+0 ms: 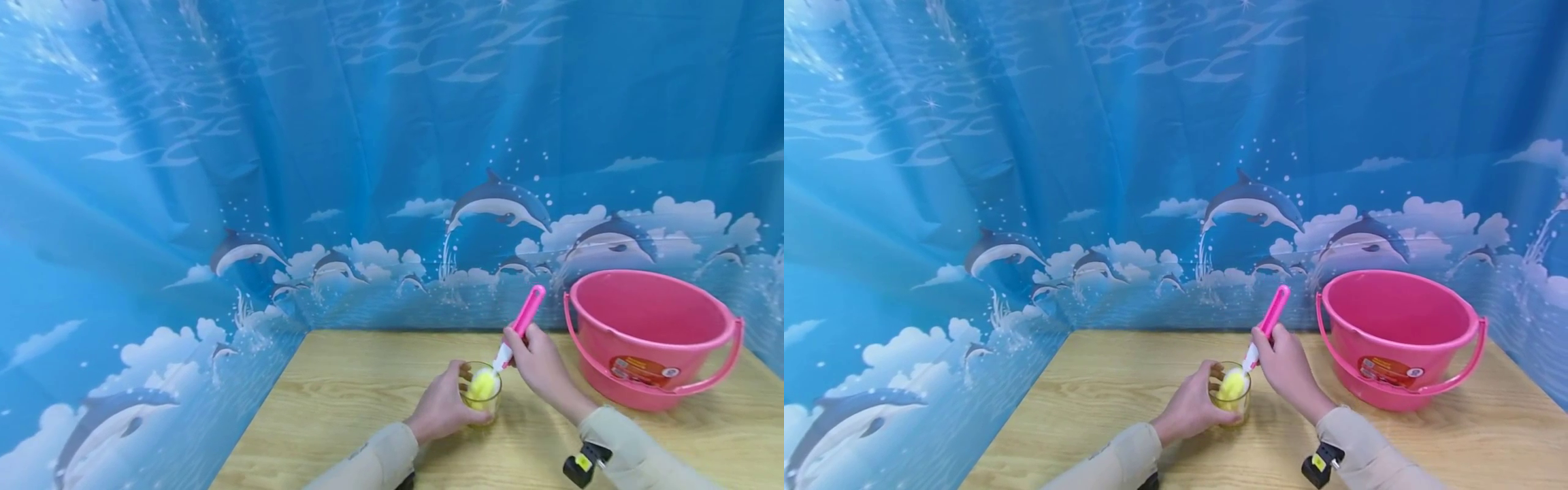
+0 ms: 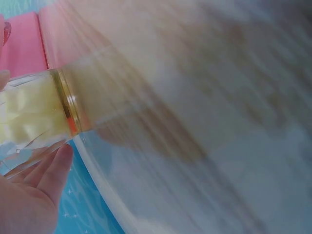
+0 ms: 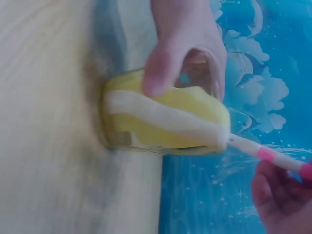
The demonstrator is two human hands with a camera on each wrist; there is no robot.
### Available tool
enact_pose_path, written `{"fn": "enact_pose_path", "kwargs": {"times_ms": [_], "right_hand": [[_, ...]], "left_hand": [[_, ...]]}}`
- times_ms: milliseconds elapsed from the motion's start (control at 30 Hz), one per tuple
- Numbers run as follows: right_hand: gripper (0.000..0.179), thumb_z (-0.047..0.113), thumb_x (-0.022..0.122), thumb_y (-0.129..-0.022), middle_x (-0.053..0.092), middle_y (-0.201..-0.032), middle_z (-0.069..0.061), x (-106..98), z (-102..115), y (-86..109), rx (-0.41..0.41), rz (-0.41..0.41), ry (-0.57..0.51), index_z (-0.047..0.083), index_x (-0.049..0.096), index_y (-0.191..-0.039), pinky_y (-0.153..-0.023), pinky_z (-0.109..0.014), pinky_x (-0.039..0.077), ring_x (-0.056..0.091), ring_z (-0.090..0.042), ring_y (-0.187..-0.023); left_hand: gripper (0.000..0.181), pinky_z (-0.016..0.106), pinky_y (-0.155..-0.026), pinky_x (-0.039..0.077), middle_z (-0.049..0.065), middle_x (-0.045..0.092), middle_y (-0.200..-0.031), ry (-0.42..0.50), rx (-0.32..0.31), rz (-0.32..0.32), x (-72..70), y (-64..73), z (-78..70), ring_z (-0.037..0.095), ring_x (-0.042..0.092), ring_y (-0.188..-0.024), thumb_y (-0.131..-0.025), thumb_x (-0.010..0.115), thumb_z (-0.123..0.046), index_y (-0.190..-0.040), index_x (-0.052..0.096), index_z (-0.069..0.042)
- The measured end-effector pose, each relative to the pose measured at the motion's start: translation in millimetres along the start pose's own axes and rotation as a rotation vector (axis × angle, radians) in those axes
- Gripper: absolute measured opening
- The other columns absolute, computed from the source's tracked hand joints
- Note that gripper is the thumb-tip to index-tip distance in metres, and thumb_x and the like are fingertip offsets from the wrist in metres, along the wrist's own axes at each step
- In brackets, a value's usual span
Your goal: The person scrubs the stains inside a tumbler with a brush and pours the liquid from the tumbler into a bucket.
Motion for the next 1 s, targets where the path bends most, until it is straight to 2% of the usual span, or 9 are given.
{"fn": "enact_pose_path", "kwargs": {"times_ms": [133,300,433,567,633,733,833,900,1000], "right_hand": [[0.033,0.030,0.049,-0.107,0.063,-0.078,-0.010,-5,3,13.3,-0.097,-0.052,-0.027,0.000,0.061,-0.111,-0.051,-0.026,0.047,0.055,-0.014,-0.062],[0.020,0.018,0.052,-0.106,0.067,-0.080,-0.006,-7,7,34.2,-0.259,-0.110,-0.029,0.002,0.064,-0.109,-0.057,-0.026,0.055,0.062,-0.012,-0.065],[0.010,0.009,0.058,-0.102,0.068,-0.080,0.001,-6,13,51.8,-0.375,-0.142,0.025,0.007,0.066,-0.106,-0.054,-0.024,0.051,0.062,-0.009,-0.066],[0.013,0.008,0.061,-0.100,0.065,-0.081,0.011,2,23,69.0,-0.449,-0.108,0.072,0.016,0.068,-0.105,-0.050,-0.021,0.045,0.057,-0.005,-0.063],[0.016,0.007,0.063,-0.098,0.064,-0.084,0.014,7,31,78.2,-0.517,-0.079,0.107,0.020,0.069,-0.106,-0.051,-0.018,0.044,0.053,-0.001,-0.062],[0.024,0.004,0.069,-0.093,0.067,-0.091,0.014,14,43,91.9,-0.654,-0.064,0.185,0.022,0.069,-0.109,-0.060,-0.011,0.046,0.056,0.005,-0.069],[0.031,0.001,0.074,-0.086,0.072,-0.103,0.008,20,52,102.0,-0.782,-0.073,0.248,0.019,0.069,-0.110,-0.074,-0.009,0.051,0.067,-0.001,-0.082],[0.023,0.007,0.072,-0.090,0.074,-0.106,0.006,24,56,105.1,-0.839,-0.085,0.280,0.018,0.069,-0.110,-0.081,-0.013,0.054,0.072,-0.009,-0.091],[0.012,0.020,0.062,-0.100,0.074,-0.105,0.005,33,64,106.1,-0.911,-0.079,0.303,0.015,0.070,-0.108,-0.082,-0.018,0.056,0.073,-0.013,-0.093]], "left_hand": [[0.090,0.031,-0.089,0.055,-0.008,0.061,-0.126,-0.025,-0.017,-0.002,-1.3,0.1,-0.2,0.009,0.062,-0.105,-0.063,0.094,-0.041,-0.136,0.048,-0.020],[0.090,0.032,-0.088,0.055,-0.007,0.062,-0.128,-0.059,-0.025,-0.008,-1.7,-0.3,-1.0,0.010,0.062,-0.105,-0.062,0.095,-0.043,-0.136,0.048,-0.022],[0.092,0.032,-0.090,0.055,-0.008,0.061,-0.130,-0.074,-0.026,-0.011,-2.3,-1.1,-1.1,0.009,0.062,-0.107,-0.062,0.095,-0.044,-0.137,0.047,-0.022],[0.092,0.031,-0.090,0.054,-0.007,0.062,-0.129,-0.084,-0.005,-0.018,-3.5,-0.7,-1.9,0.010,0.062,-0.106,-0.063,0.094,-0.044,-0.137,0.048,-0.019],[0.091,0.030,-0.090,0.054,-0.006,0.062,-0.128,-0.087,0.005,-0.020,-3.8,-0.4,-1.8,0.009,0.062,-0.105,-0.063,0.094,-0.045,-0.137,0.048,-0.019],[0.092,0.027,-0.091,0.053,-0.007,0.062,-0.127,-0.087,0.009,-0.025,-4.2,-0.4,-1.4,0.008,0.061,-0.104,-0.062,0.094,-0.045,-0.137,0.048,-0.019],[0.092,0.026,-0.091,0.052,-0.008,0.062,-0.126,-0.081,0.014,-0.027,-4.5,-0.7,-1.2,0.007,0.060,-0.104,-0.061,0.094,-0.045,-0.137,0.048,-0.020],[0.091,0.025,-0.090,0.052,-0.008,0.063,-0.124,-0.070,0.017,-0.025,-4.6,-1.0,-0.7,0.006,0.060,-0.102,-0.061,0.094,-0.044,-0.136,0.048,-0.020],[0.087,0.026,-0.089,0.052,-0.007,0.063,-0.123,-0.057,0.028,-0.022,-5.9,-0.3,-0.4,0.007,0.061,-0.101,-0.064,0.092,-0.044,-0.136,0.049,-0.021]]}}
Point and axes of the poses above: each hand's wrist, its own y-axis away from the middle knuckle, its own x-axis out of the palm, z = x × y, the point moved 8 cm from there along -y, towards the middle knuckle
